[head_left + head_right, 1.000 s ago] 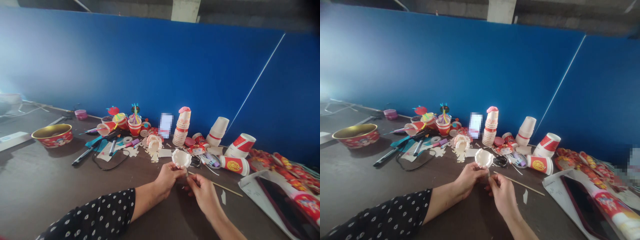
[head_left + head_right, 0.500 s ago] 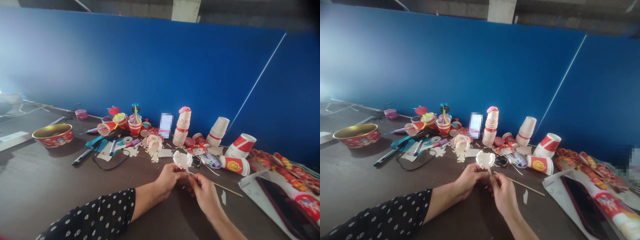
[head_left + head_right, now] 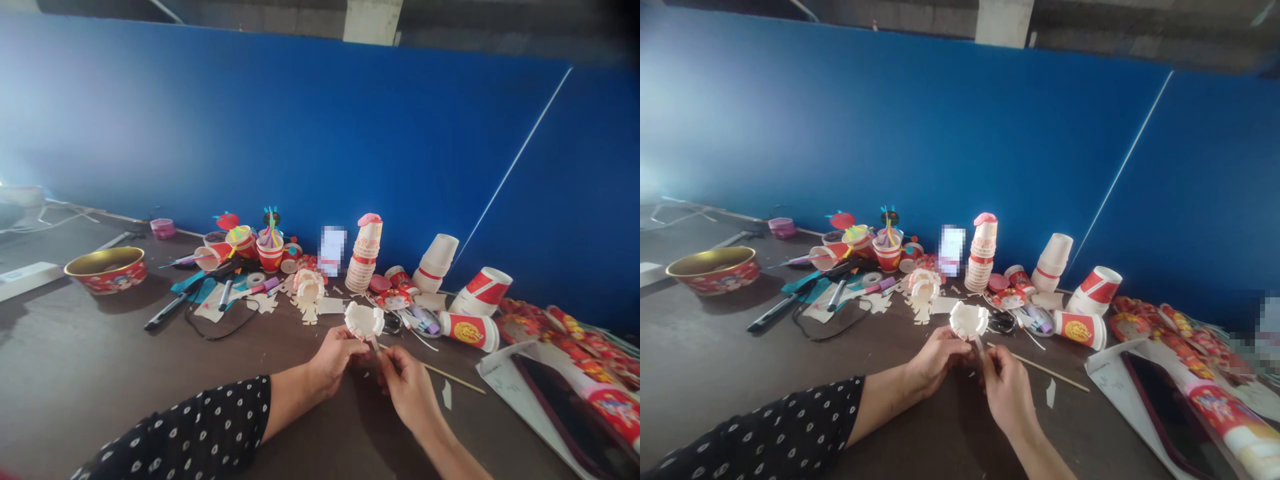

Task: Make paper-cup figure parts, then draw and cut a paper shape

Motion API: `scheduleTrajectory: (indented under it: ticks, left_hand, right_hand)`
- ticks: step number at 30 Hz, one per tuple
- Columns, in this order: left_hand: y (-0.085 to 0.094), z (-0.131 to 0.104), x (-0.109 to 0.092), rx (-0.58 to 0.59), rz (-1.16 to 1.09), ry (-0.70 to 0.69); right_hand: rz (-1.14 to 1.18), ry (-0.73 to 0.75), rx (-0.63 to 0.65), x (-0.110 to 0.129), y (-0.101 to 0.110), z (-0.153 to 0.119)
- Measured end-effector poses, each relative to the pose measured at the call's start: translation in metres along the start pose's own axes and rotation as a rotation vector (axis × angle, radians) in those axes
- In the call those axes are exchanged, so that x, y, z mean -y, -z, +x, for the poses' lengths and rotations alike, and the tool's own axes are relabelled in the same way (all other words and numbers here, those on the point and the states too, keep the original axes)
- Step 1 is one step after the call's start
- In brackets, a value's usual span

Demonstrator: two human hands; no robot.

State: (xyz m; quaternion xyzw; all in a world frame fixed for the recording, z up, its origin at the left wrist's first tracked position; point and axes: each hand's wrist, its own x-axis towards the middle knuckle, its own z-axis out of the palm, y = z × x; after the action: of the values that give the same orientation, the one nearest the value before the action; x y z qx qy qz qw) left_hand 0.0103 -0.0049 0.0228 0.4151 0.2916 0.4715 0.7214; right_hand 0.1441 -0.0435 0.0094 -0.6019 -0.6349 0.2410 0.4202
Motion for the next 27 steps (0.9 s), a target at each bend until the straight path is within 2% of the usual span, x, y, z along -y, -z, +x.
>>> scheduleTrajectory:
  ticks: [4, 9, 16, 24, 27]
  left_hand:
    - [0.001, -0.001, -0.004, 0.013, -0.06, 0.019]
    - [-0.001, 0.0, -0.003, -0.074, -0.022, 0.028]
    - [0.002, 0.004, 0.005, -0.109, -0.011, 0.026]
    - [0.002, 0.004, 0.005, -0.082, -0.018, 0.013]
    - [0.0, 0.002, 0.004, -0.035, -0.039, -0.002]
  right_hand:
    - [0.032, -0.025, -0.001, -0.001, -0.001, 0.0]
    - [0.002, -0.011, -0.008, 0.002, 0.0, 0.001]
    - [-0.08, 0.025, -0.024, 0.004, 0.001, -0.002]
    - [-0.161, 0.038, -0.021, 0.005, 0.002, 0.0]
    - [-0.188, 0.048, -0.024, 0.005, 0.002, 0.0]
